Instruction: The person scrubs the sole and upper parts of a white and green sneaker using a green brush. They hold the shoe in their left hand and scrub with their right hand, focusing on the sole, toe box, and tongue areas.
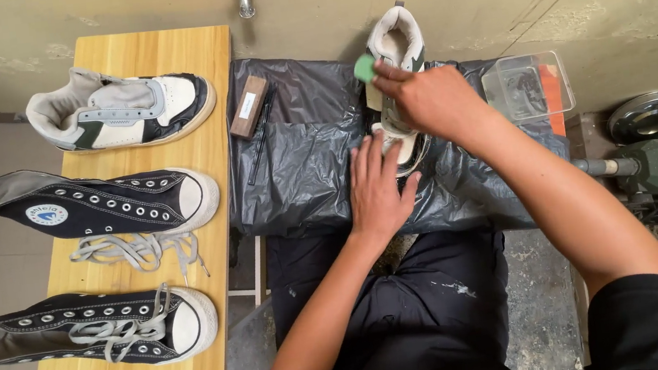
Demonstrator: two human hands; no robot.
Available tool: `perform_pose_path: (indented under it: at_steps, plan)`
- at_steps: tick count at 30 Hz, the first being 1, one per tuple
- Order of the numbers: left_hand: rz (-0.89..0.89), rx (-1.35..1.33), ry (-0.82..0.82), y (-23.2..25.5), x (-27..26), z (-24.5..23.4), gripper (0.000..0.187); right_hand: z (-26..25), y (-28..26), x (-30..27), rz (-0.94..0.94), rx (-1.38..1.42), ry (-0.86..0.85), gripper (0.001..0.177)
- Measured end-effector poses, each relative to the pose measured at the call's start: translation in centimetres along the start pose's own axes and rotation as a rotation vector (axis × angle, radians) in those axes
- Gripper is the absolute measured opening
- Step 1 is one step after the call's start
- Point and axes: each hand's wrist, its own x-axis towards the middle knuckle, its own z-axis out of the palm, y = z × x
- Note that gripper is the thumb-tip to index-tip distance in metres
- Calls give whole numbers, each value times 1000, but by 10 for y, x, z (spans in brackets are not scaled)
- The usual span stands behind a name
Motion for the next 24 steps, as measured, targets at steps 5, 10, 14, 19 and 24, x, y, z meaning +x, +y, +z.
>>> perform_pose_path:
  at_steps: [5,10,14,19,24]
  plan:
    - [-132,21,-15,-10,-3,8,101,9,4,-17,-57,-297,45,54]
    - [-147,91,12,-10,-4,15,101,19,-4,-45,-12,89,-83,52]
    - [-165,102,1,-10,-5,15,101,16,-4,-59,40,238,-171,55]
    - [-172,131,-1,-10,-3,14,101,-21,-5,-50,36,336,-273,53]
    - [-191,132,-20,-8,-2,15,101,-18,-20,-34,49,371,-76,48]
